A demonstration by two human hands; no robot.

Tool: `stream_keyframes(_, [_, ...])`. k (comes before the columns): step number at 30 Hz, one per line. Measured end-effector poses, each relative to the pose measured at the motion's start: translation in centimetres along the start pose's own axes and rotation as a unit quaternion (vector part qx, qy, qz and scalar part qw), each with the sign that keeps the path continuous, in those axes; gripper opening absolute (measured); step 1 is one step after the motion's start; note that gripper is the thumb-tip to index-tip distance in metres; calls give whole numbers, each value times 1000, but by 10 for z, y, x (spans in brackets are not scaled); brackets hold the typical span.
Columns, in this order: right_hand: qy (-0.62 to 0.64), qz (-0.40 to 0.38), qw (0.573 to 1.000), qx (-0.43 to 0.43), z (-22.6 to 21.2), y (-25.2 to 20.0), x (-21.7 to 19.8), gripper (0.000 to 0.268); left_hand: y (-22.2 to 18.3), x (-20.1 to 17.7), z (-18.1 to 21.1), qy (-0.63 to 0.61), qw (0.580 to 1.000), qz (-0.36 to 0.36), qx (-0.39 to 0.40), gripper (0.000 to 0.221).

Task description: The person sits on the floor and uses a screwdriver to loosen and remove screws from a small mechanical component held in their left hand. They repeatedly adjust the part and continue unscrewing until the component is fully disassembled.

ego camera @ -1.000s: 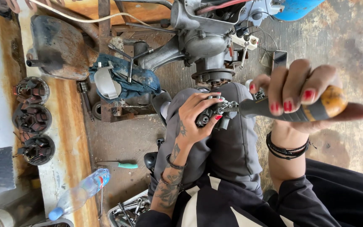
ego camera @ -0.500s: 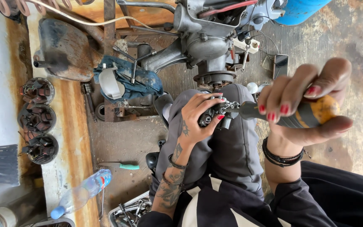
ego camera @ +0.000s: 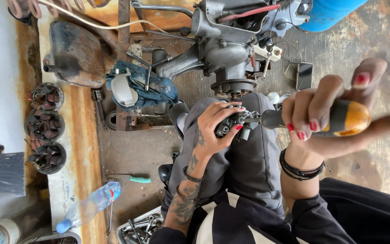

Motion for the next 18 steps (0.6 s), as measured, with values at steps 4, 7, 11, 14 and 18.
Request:
stream_keyframes(4, [-10, -46, 997, -66, -2, -2, -1, 52, 2, -3, 2, -12, 1000, 6, -5, 33])
stream_keyframes(7, [-31, 10, 996, -82, 0, -10, -20, 47, 2, -3, 4, -11, 1000, 8, 0, 34])
stream_keyframes(11, [-13, 63, 997, -53, 10, -20, -47, 50, 4, -5, 5, -19, 1000, 9, -6, 31])
stream_keyframes(14, [-24, 31, 999, -37, 8, -17, -36, 46, 2, -3, 1, -16, 1000, 12, -3, 34])
stream_keyframes(18, [-36, 65, 997, -18, 0, -21, -36, 25, 2, -2, 2, -9, 1000, 6, -8, 33])
Point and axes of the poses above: each hand's wrist, its own y-axis towards the middle knuckle, its own x-axis out of the palm, z = x × y, the point moved 7 cm from there along y, towards the middle knuckle, and after that the axes turned 12 degrees about -x, right-handed, at the moved point
